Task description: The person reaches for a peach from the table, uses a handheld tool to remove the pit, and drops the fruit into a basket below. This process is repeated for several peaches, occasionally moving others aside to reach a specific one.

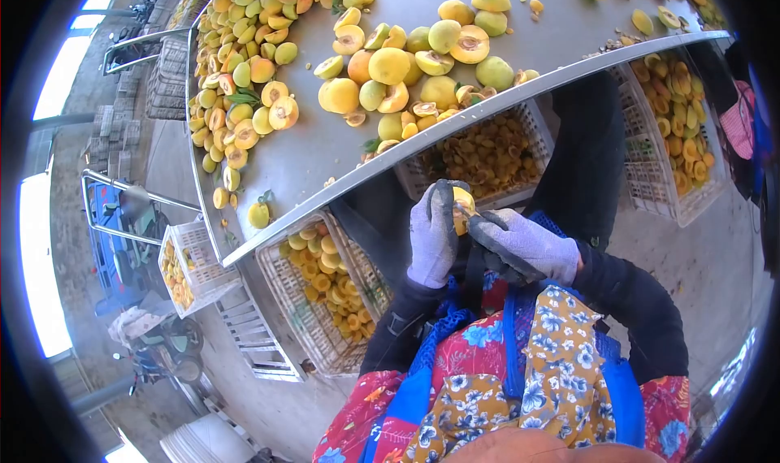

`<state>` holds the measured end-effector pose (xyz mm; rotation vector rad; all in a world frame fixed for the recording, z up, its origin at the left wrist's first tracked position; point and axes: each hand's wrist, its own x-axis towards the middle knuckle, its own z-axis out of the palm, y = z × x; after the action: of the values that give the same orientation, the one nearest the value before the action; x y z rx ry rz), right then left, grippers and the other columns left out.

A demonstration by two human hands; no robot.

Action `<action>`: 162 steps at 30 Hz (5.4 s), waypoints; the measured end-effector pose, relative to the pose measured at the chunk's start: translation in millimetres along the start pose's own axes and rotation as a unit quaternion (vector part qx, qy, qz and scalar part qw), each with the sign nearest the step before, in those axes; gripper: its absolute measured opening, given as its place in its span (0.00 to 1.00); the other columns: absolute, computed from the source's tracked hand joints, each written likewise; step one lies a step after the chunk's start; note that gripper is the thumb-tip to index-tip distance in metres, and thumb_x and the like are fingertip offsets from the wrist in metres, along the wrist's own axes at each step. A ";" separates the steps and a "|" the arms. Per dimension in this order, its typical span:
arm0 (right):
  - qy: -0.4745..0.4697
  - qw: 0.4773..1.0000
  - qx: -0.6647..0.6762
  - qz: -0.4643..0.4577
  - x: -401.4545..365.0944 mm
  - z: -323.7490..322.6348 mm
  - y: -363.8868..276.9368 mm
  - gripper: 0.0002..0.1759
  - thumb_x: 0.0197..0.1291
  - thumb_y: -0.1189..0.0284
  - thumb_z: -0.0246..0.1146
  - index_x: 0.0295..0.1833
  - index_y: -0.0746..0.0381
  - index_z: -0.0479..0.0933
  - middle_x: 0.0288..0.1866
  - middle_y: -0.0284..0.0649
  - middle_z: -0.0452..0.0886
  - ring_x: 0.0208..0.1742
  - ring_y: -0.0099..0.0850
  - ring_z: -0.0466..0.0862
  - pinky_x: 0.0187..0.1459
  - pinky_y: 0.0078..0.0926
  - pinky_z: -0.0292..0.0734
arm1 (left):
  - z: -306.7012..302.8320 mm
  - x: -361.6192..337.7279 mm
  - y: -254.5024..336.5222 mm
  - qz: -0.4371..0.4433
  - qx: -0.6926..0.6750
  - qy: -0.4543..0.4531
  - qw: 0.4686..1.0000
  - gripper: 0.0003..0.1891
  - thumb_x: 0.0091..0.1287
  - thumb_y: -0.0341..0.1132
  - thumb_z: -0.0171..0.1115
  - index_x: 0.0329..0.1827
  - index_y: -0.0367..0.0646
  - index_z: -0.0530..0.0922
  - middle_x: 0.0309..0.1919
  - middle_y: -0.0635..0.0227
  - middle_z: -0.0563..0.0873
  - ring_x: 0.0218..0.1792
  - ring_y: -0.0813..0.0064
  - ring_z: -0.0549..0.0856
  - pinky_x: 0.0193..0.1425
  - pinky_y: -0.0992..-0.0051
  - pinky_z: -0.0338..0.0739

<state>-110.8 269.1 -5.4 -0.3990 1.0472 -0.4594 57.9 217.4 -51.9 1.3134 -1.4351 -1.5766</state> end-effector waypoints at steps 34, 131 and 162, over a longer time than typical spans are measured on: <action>-0.370 0.784 0.486 0.110 33.7 -36.6 38.4 0.24 0.79 0.50 0.47 0.46 0.61 0.75 0.17 0.24 0.63 0.11 0.13 0.61 0.13 0.11 0.58 | 8.4 11.3 -22.0 0.112 -0.067 -0.084 0.988 0.24 0.82 0.48 0.43 0.55 0.34 0.78 0.39 0.63 0.86 0.40 0.76 0.85 0.47 0.77 0.78; -0.099 0.994 0.040 -0.003 3.8 17.9 1.2 0.20 0.73 0.51 0.58 0.41 0.57 0.73 0.20 0.25 0.66 0.16 0.14 0.63 0.17 0.14 0.56 | -33.8 -12.3 -16.4 0.049 -0.126 -0.089 0.987 0.21 0.82 0.46 0.46 0.51 0.36 0.80 0.37 0.62 0.87 0.39 0.73 0.86 0.48 0.73 0.79; -0.014 0.970 0.235 -0.069 23.7 -49.7 21.3 0.18 0.76 0.54 0.55 0.43 0.59 0.74 0.21 0.27 0.70 0.16 0.16 0.67 0.18 0.15 0.62 | -135.4 19.3 50.9 -0.026 0.597 0.334 0.729 0.32 0.72 0.56 0.57 0.64 0.33 0.73 0.61 0.38 0.75 0.60 0.40 0.77 0.62 0.52 0.74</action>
<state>-141.4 269.4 -55.8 -0.0540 0.8529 -0.8026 170.3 143.1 4.2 2.2611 -1.8837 0.1378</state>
